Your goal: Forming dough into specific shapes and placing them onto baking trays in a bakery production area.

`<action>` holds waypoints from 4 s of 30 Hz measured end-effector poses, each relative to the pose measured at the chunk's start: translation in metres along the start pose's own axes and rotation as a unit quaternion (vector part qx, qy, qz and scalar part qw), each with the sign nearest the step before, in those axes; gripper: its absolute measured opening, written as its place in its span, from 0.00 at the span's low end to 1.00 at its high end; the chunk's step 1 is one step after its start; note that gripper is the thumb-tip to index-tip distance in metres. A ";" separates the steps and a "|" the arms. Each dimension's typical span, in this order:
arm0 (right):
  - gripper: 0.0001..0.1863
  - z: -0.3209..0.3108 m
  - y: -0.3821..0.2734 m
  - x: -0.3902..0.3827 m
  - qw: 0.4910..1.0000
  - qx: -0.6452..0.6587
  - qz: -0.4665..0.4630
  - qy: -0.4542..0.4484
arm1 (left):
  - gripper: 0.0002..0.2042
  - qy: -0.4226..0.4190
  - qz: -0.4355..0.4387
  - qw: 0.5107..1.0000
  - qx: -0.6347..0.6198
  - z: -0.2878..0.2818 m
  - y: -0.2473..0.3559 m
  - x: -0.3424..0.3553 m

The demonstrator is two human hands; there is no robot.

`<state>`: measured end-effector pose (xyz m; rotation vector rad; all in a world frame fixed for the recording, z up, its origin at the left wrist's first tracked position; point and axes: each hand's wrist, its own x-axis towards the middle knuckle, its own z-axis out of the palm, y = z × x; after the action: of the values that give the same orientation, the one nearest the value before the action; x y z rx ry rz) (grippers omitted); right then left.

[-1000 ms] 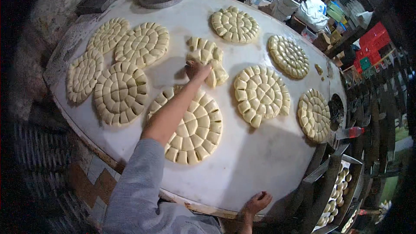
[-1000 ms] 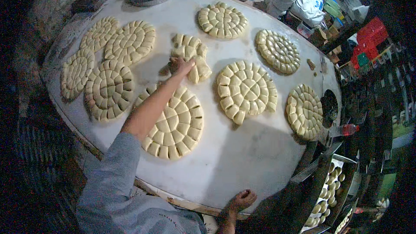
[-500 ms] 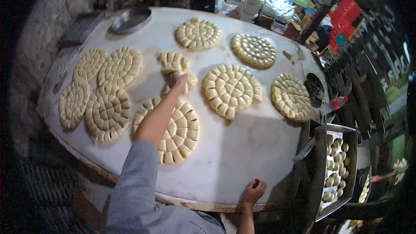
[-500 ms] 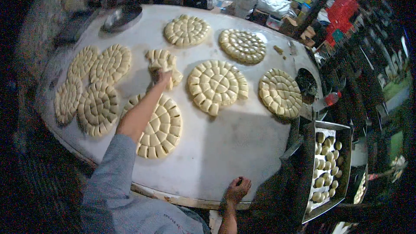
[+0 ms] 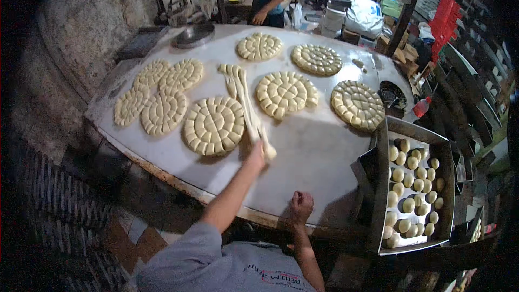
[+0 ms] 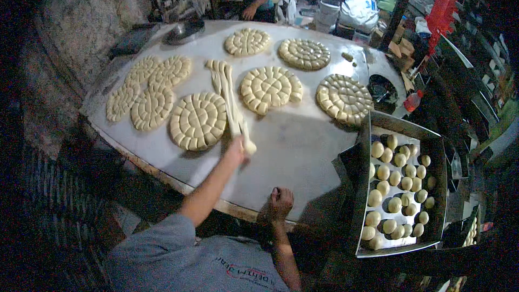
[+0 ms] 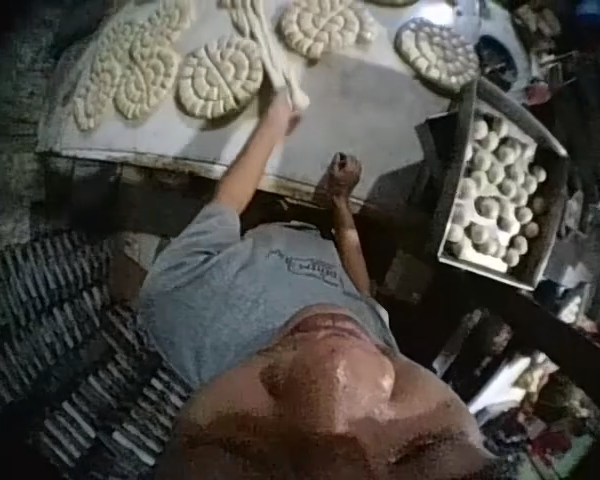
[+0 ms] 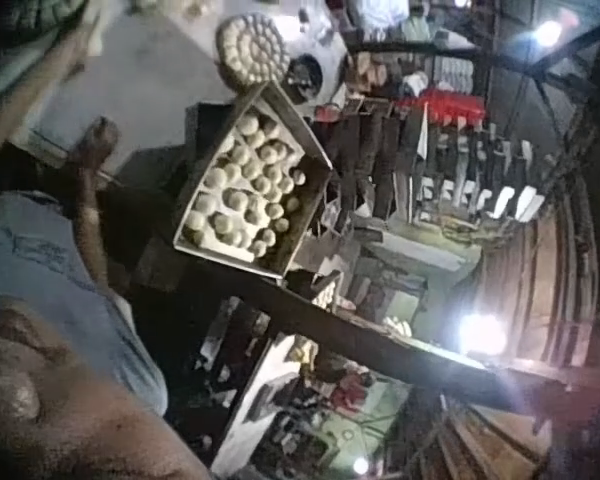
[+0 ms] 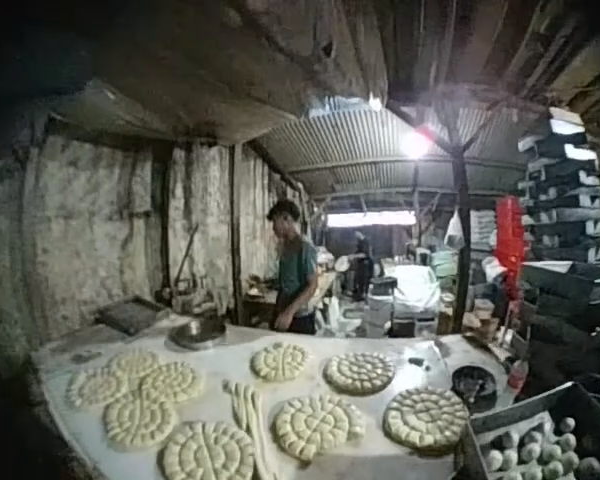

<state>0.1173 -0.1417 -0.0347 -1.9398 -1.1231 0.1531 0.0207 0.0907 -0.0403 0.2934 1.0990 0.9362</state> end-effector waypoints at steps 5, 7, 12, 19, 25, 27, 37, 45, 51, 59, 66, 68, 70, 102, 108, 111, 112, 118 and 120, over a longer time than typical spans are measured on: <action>0.16 -0.009 -0.016 0.003 0.996 0.061 0.026 -0.059 | 0.22 0.021 -0.061 0.997 -0.047 -0.019 -0.047 -0.097; 0.17 0.004 -0.006 0.004 0.989 -0.037 -0.141 0.019 | 0.22 0.060 -0.154 0.986 -0.002 0.008 -0.042 -0.179; 0.20 0.011 -0.021 0.026 0.951 0.154 0.051 -0.261 | 0.24 -0.027 -0.034 0.996 0.074 -0.044 -0.046 -0.159; 0.19 0.023 -0.004 0.028 0.916 0.269 0.189 -0.231 | 0.13 -0.002 0.054 0.987 0.150 -0.115 -0.009 -0.124; 0.15 0.000 -0.011 0.029 0.948 0.213 0.226 -0.064 | 0.09 -0.036 -0.001 0.995 0.091 -0.153 0.049 -0.142; 0.16 -0.001 0.006 0.027 0.961 0.194 0.198 -0.014 | 0.11 -0.037 -0.013 0.991 0.126 -0.180 0.055 -0.133; 0.18 -0.025 0.038 0.035 0.994 0.009 0.106 -0.036 | 0.26 0.026 0.403 0.694 0.597 -0.245 0.151 -0.107; 0.21 0.017 -0.018 0.021 0.989 -0.146 -0.025 -0.011 | 0.30 -0.325 0.363 0.562 0.668 -0.050 0.028 -0.090; 0.14 -0.044 0.043 0.001 0.978 0.200 0.066 -0.003 | 0.13 -0.444 0.414 0.459 0.649 -0.010 -0.028 -0.054; 0.23 -0.038 0.186 -0.032 0.902 0.170 0.396 -0.016 | 0.19 -0.403 0.147 0.766 0.480 0.012 -0.154 -0.153; 0.08 -0.068 0.029 0.007 0.970 0.240 -0.037 -0.001 | 0.16 -0.110 0.353 0.763 0.530 -0.099 -0.032 -0.138; 0.08 -0.064 0.045 0.012 0.960 0.277 -0.010 -0.038 | 0.17 -0.117 0.419 0.690 0.579 -0.119 -0.025 -0.124; 0.10 -0.062 0.069 0.010 0.934 0.337 0.055 -0.106 | 0.21 -0.170 0.388 0.558 0.714 -0.105 -0.011 -0.137; 0.16 0.027 0.095 0.041 0.993 -0.051 -0.082 0.064 | 0.04 -0.249 0.515 0.442 0.691 -0.057 -0.024 -0.119; 0.07 -0.019 0.000 0.083 0.983 -0.126 0.132 0.027 | 0.07 -0.237 0.496 0.525 0.650 0.014 -0.076 -0.121; 0.12 -0.005 -0.009 0.044 0.983 -0.179 0.038 0.024 | 0.08 -0.298 0.504 0.595 0.551 -0.044 -0.092 -0.141; 0.12 -0.007 -0.014 0.025 0.979 -0.191 0.070 0.035 | 0.08 -0.320 0.492 0.542 0.602 -0.065 -0.072 -0.146; 0.11 0.006 0.128 -0.007 0.956 -0.166 0.226 0.089 | 0.06 -0.309 0.560 0.442 0.629 -0.031 0.001 -0.108; 0.11 0.013 0.126 0.038 0.949 -0.058 0.217 0.221 | 0.07 -0.278 0.593 0.488 0.577 -0.015 -0.039 -0.089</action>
<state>0.2149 -0.1325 -0.1229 -2.1628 -0.4112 -0.1130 0.0151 -0.0042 -0.0154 2.5819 0.5851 0.9122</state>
